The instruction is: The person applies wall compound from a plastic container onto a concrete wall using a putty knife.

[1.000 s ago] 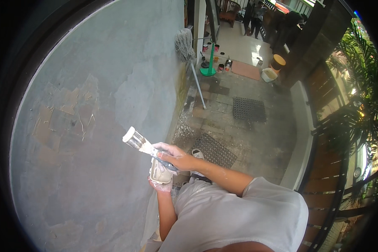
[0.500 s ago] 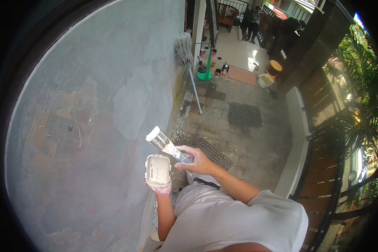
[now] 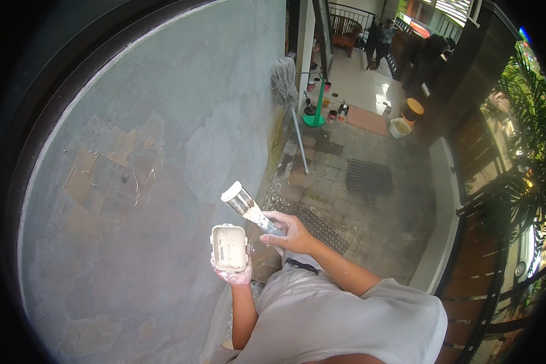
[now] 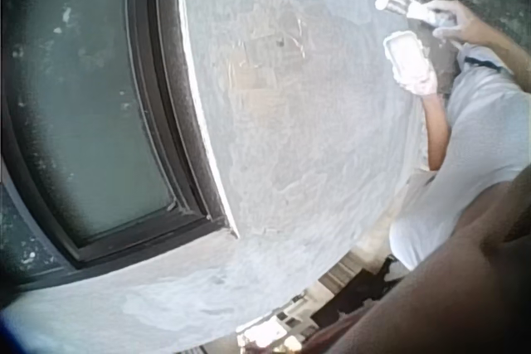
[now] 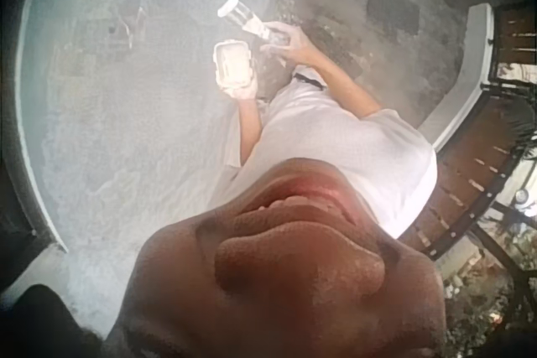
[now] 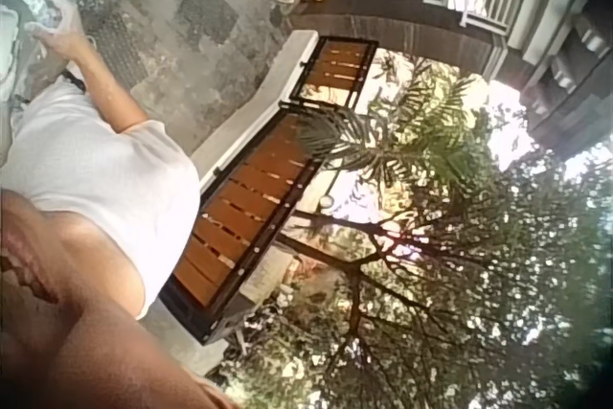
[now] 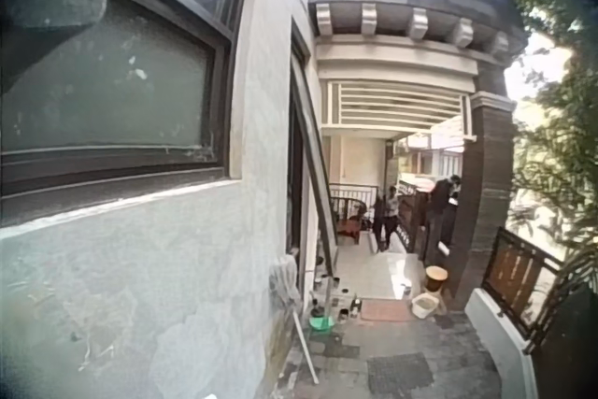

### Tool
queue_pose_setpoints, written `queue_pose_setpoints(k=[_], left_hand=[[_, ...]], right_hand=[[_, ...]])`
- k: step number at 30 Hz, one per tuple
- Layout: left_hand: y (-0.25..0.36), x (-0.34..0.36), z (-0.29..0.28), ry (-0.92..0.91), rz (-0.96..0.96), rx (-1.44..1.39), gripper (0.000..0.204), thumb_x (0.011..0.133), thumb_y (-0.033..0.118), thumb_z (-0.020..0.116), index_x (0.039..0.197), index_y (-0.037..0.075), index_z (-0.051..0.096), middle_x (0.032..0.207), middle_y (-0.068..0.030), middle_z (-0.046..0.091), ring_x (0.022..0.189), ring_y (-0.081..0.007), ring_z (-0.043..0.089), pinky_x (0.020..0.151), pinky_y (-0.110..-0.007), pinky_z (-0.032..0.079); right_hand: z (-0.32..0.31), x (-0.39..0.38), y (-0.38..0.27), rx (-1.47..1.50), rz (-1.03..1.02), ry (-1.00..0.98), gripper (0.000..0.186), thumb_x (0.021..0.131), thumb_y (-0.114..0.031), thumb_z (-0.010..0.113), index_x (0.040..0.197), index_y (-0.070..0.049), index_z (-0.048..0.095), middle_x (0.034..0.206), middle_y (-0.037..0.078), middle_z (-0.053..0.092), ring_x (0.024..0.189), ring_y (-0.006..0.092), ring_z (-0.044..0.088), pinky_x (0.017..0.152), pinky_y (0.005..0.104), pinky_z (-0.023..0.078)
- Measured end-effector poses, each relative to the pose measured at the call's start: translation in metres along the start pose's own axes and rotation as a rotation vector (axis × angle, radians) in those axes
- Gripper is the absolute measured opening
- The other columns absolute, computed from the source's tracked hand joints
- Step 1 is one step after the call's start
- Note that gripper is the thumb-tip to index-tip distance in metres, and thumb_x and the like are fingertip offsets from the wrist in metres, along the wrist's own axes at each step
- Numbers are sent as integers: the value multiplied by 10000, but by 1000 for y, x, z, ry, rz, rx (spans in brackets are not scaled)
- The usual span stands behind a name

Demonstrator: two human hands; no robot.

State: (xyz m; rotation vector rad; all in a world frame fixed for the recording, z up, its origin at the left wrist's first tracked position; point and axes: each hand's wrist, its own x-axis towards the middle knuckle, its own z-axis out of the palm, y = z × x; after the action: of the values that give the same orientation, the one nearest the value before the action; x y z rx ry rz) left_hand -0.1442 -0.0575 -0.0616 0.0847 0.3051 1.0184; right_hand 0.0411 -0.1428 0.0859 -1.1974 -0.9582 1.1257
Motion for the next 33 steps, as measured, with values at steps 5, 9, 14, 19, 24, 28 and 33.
queue_pose_setpoints(k=[5,9,14,19,24,28,33], left_hand=[[19,-16,-4,-145,47,23,569,943,525,450,1401,197,529,1433,-48,531,1295,-302,507,1058,-558,403],[33,-23,-15,-42,77,-19,542,949,512,452,1374,191,553,1398,-50,563,1280,-300,519,1049,-553,412],[44,-33,-26,120,107,-66,512,956,498,452,1338,183,583,1357,-41,594,1236,-292,552,1039,-523,429],[48,-39,-34,151,104,-75,493,956,462,467,1326,162,591,1350,-61,600,1223,-291,563,1030,-505,440],[48,-35,-37,186,134,-97,488,943,443,485,1322,157,597,1351,-65,600,1230,-295,561,1041,-512,438],[48,-37,-34,196,135,-128,482,932,423,499,1323,159,600,1352,-66,599,1236,-294,556,1045,-505,438],[47,-40,-52,199,166,-163,510,911,449,507,1323,163,601,1361,-76,592,1237,-314,554,1042,-513,440]], right_hand=[[7,16,15,40,-32,-46,623,875,-106,756,1404,20,450,984,33,646,833,83,599,710,247,498],[22,28,16,88,-42,-94,611,870,-101,762,1387,27,463,973,28,647,831,78,601,715,241,494],[40,45,42,81,-3,-156,549,865,-109,767,1328,26,503,925,21,656,756,58,598,635,214,478],[46,41,43,8,145,-238,544,867,-121,767,1333,-13,508,1014,49,657,864,70,601,699,229,518],[47,22,21,81,-32,-128,482,881,-97,735,1319,-46,541,1081,31,628,966,100,586,811,264,504],[26,28,34,-152,-217,-210,484,861,-101,748,1303,-70,555,1008,37,632,846,114,612,738,263,501],[28,46,37,-480,-385,-63,351,823,-144,795,1117,-45,631,954,55,648,848,129,622,759,288,510]])
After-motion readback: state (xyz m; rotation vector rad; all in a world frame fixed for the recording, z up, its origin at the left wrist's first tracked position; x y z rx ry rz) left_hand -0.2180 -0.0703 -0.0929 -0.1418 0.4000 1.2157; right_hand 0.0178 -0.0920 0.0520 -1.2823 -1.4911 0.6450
